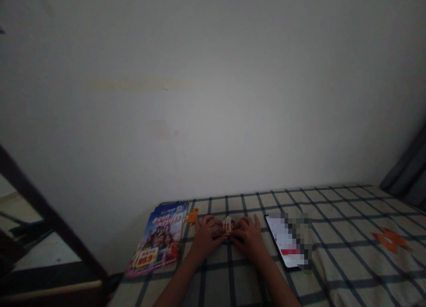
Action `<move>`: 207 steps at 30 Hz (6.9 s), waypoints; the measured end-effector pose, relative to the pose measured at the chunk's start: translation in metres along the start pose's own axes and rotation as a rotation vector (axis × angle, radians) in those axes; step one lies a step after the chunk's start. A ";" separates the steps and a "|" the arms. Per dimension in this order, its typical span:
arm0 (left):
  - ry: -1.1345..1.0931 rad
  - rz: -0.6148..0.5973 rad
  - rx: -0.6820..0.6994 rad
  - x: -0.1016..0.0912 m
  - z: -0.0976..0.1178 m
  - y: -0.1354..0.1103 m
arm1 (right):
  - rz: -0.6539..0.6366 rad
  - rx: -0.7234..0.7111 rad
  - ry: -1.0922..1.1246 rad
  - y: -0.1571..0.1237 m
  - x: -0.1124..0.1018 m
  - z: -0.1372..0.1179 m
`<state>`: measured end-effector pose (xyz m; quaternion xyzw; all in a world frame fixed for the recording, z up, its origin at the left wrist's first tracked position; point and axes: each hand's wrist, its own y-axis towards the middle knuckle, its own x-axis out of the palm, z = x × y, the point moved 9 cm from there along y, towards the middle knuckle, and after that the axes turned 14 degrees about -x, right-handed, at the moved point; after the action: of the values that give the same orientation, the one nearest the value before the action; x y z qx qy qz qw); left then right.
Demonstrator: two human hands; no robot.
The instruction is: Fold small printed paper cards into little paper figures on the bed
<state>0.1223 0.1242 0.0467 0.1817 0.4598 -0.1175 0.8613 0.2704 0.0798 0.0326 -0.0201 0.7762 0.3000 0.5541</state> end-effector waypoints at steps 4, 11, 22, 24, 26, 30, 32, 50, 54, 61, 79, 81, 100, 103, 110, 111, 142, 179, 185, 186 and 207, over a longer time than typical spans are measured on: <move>-0.023 -0.011 -0.009 -0.002 0.001 -0.001 | -0.015 -0.003 -0.007 0.001 0.001 0.001; -0.048 0.007 -0.045 -0.004 -0.001 0.002 | -0.004 -0.009 -0.013 0.002 -0.001 0.000; -0.051 0.007 -0.082 -0.001 -0.004 0.009 | -0.024 0.040 0.006 0.004 0.005 0.011; -0.048 0.004 -0.084 -0.002 -0.003 0.010 | -0.065 0.044 0.025 0.005 0.007 0.010; -0.043 0.001 -0.086 -0.002 -0.003 0.010 | -0.087 0.061 0.037 0.007 0.008 0.010; -0.029 -0.018 -0.100 -0.002 -0.004 0.011 | -0.088 0.095 0.048 0.010 0.007 0.015; -0.021 -0.016 -0.102 -0.002 -0.004 0.012 | -0.088 0.111 0.068 0.012 0.007 0.018; -0.016 0.011 -0.175 0.002 -0.007 0.020 | 0.050 0.232 0.078 0.013 0.012 0.026; -0.003 0.021 -0.151 0.003 -0.004 0.018 | 0.043 0.223 0.016 0.012 0.014 0.024; 0.004 0.010 -0.127 0.000 0.000 0.013 | 0.071 0.226 -0.070 0.009 0.008 0.020; 0.012 -0.039 -0.003 0.006 0.007 0.005 | 0.158 0.256 -0.251 0.004 -0.010 0.019; 0.008 -0.021 0.003 0.005 0.009 0.004 | 0.140 0.223 -0.239 0.005 -0.007 0.016; 0.031 0.062 -0.046 0.002 0.000 0.006 | -0.061 0.191 0.072 0.010 0.021 0.029; 0.057 0.072 -0.051 0.002 0.000 0.005 | -0.067 0.194 0.084 0.009 0.025 0.031; 0.148 0.067 -0.104 0.001 -0.006 0.004 | -0.064 0.216 0.067 0.008 0.024 0.030; 0.160 0.064 -0.110 0.002 -0.007 0.004 | -0.066 0.216 0.067 0.008 0.023 0.030; 0.222 0.039 -0.165 0.000 -0.008 0.009 | -0.003 0.251 0.000 0.024 0.007 0.025; 0.234 0.042 -0.200 0.003 -0.015 0.008 | -0.198 0.222 0.120 0.008 0.011 0.025; 0.250 0.041 -0.216 0.002 -0.015 0.007 | -0.223 0.205 0.151 0.004 0.015 0.023; 0.248 0.041 -0.221 0.002 -0.015 0.007 | -0.226 0.202 0.153 0.003 0.015 0.022; 0.226 0.001 -0.202 0.006 -0.018 0.008 | -0.197 0.119 0.148 -0.006 0.013 0.015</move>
<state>0.1153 0.1387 0.0339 0.1063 0.5631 -0.0490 0.8181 0.2798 0.0864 0.0155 -0.0853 0.8257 0.1951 0.5224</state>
